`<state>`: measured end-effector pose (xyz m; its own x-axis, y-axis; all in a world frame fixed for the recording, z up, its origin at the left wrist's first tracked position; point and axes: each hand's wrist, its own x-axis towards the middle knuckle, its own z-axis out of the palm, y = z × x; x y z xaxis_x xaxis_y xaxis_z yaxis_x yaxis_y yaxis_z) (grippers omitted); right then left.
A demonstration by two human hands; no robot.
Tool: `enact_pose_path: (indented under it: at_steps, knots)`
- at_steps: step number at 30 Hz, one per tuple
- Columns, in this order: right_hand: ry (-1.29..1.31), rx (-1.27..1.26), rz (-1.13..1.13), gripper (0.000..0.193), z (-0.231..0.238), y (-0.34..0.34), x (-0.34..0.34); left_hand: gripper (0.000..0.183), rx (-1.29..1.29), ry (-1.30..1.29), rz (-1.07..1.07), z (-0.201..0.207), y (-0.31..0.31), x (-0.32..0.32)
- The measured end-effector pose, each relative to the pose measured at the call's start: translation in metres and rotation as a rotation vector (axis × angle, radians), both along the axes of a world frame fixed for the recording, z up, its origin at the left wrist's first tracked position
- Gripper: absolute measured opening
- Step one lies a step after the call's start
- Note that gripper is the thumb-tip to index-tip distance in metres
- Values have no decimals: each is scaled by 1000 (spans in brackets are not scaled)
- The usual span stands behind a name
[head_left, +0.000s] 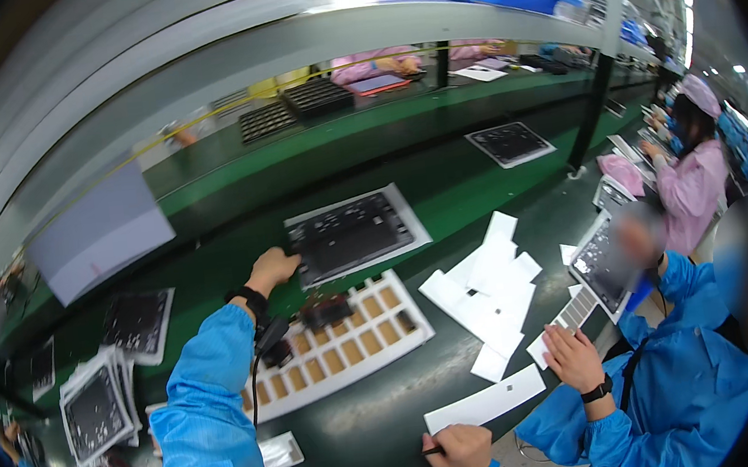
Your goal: Assembling internal wiring and connectors into tablet or display housings on a factory conveyor belt.
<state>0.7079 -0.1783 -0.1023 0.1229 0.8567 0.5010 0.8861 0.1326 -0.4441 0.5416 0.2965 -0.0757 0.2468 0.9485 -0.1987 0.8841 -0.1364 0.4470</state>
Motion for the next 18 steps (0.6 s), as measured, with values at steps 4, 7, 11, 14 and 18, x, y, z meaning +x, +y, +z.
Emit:
enact_pose_path:
  at_steps: [4, 7, 11, 14, 18]
  knots:
    - [126, 24, -47, 23, 1, 2, -3, 49, 211, 77, -17, -35, 13, 8]
    - [93, 50, -38, 23, -1, 3, 6, 41, -165, -306, 209, -22, 4, 27]
    - [158, -1, -3, 25, 5, 7, 9, 36, -160, -556, 274, -27, 21, 14]
    - [161, 28, 10, 25, -1, 8, 10, 32, -222, -874, 353, -12, 13, 16]
    - [180, 13, 31, 24, 1, 4, 4, 38, -53, -989, 352, 1, -11, -16]
